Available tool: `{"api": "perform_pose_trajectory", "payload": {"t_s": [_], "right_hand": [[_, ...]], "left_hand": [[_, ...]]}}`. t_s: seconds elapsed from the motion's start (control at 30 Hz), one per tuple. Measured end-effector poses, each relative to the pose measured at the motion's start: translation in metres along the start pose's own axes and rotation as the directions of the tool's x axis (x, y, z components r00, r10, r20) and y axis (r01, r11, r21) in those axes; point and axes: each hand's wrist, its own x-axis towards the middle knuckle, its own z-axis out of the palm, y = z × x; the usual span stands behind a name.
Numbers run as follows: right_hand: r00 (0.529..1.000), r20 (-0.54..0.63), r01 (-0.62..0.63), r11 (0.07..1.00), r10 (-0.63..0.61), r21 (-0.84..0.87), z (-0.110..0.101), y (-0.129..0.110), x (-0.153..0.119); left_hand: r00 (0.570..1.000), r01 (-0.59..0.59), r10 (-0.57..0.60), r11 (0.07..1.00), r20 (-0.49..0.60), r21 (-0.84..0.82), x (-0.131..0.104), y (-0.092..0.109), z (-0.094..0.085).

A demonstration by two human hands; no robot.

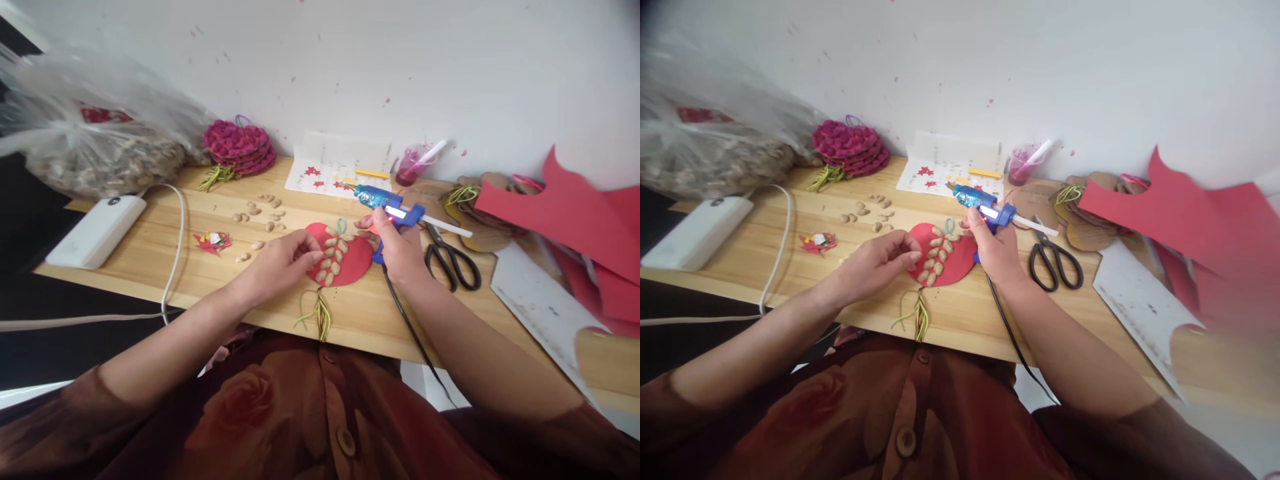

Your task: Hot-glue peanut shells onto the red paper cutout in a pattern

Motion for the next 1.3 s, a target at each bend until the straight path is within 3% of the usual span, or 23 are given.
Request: {"api": "perform_pose_trajectory", "payload": {"t_s": [0.17, 0.27, 0.37, 0.43, 0.5, 0.6, 0.7, 1.03, 1.3], "right_hand": [[1.000, 0.022, 0.005, 1.000, -0.005, -0.012, 0.001, 0.003, 0.000], [0.999, 0.036, 0.014, 1.000, -0.014, 0.000, 0.000, 0.004, 0.000], [0.999, 0.045, 0.027, 1.000, -0.027, -0.008, -0.001, 0.004, 0.000], [0.999, 0.048, 0.022, 1.000, -0.021, -0.011, -0.001, 0.004, 0.001], [0.998, 0.055, 0.005, 1.000, -0.006, 0.003, -0.001, 0.004, 0.001], [0.998, 0.066, -0.013, 1.000, 0.012, 0.012, 0.000, 0.003, 0.000], [0.998, 0.061, -0.021, 1.000, 0.021, -0.005, 0.001, 0.002, -0.001], [0.998, 0.063, -0.027, 0.998, 0.031, -0.057, -0.001, 0.004, -0.002], [0.998, 0.065, -0.018, 0.998, 0.022, -0.061, -0.002, 0.005, -0.003]], "left_hand": [[0.999, -0.031, 0.035, 0.993, 0.030, -0.115, -0.011, 0.006, 0.006], [0.985, -0.166, 0.167, 0.986, -0.036, 0.026, -0.016, 0.005, 0.009], [0.904, -0.389, 0.423, 0.874, -0.063, 0.292, -0.026, -0.002, 0.012], [0.834, -0.502, 0.552, 0.749, 0.012, 0.432, -0.037, -0.006, 0.015], [0.788, -0.559, 0.603, 0.615, 0.125, 0.556, -0.047, -0.007, 0.019], [0.801, -0.528, 0.561, 0.497, 0.209, 0.689, -0.057, 0.000, 0.024], [0.826, -0.481, 0.519, 0.446, 0.220, 0.755, -0.058, 0.007, 0.030], [0.849, -0.410, 0.489, 0.372, 0.200, 0.833, -0.055, 0.013, 0.042], [0.826, -0.402, 0.533, 0.329, 0.183, 0.854, -0.051, 0.016, 0.044]]}}
